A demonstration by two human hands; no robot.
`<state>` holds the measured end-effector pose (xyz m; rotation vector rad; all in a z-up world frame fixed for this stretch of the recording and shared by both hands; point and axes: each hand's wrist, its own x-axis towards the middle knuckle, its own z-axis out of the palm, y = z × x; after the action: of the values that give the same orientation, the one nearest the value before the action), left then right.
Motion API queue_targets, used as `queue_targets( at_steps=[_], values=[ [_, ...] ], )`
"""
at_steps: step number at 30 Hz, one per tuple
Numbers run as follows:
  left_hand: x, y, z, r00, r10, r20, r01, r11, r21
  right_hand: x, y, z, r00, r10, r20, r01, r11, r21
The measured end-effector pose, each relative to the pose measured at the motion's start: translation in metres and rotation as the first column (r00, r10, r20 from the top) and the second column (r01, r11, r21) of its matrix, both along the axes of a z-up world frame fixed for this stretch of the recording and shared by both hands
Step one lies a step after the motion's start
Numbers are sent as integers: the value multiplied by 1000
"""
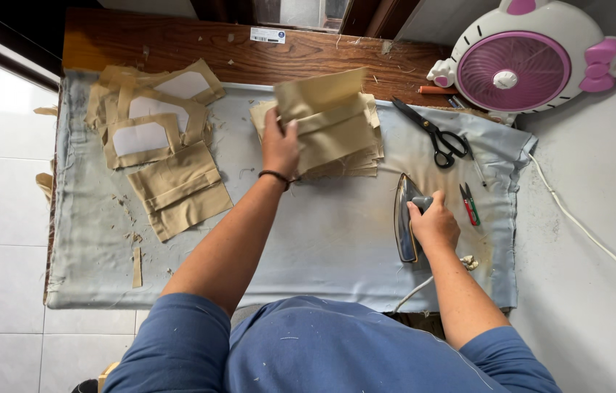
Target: The person irons multiple small beige fabric pieces one at a time on a padded ironing surface. They pick up each piece, press it with an iron, and place it into a growing stack on the table.
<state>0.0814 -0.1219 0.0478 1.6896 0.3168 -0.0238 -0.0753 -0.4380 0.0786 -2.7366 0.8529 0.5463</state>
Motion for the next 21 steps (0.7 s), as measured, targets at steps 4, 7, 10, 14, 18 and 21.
queue_targets(
  at_steps=[4,7,10,14,18,21],
  values=[
    [-24,28,-8,984,72,-162,-62,996,68,1,-7,-11,1000,22,14,-22,999,-29],
    [-43,58,-26,992,118,50,-126,964,233,1,-12,-22,997,59,49,-55,996,-74],
    [-73,120,-59,933,228,280,-328,860,391,2,-11,-23,992,92,85,-83,991,-104],
    [-121,229,-126,808,559,184,-506,499,704,4,-12,-23,997,47,65,-39,993,-108],
    [-147,273,-139,795,602,67,-425,477,769,0,-12,-23,997,45,66,-36,991,-126],
    [-150,284,-149,747,665,-15,-449,521,726,0,-16,-29,996,38,80,-27,991,-132]
  ],
)
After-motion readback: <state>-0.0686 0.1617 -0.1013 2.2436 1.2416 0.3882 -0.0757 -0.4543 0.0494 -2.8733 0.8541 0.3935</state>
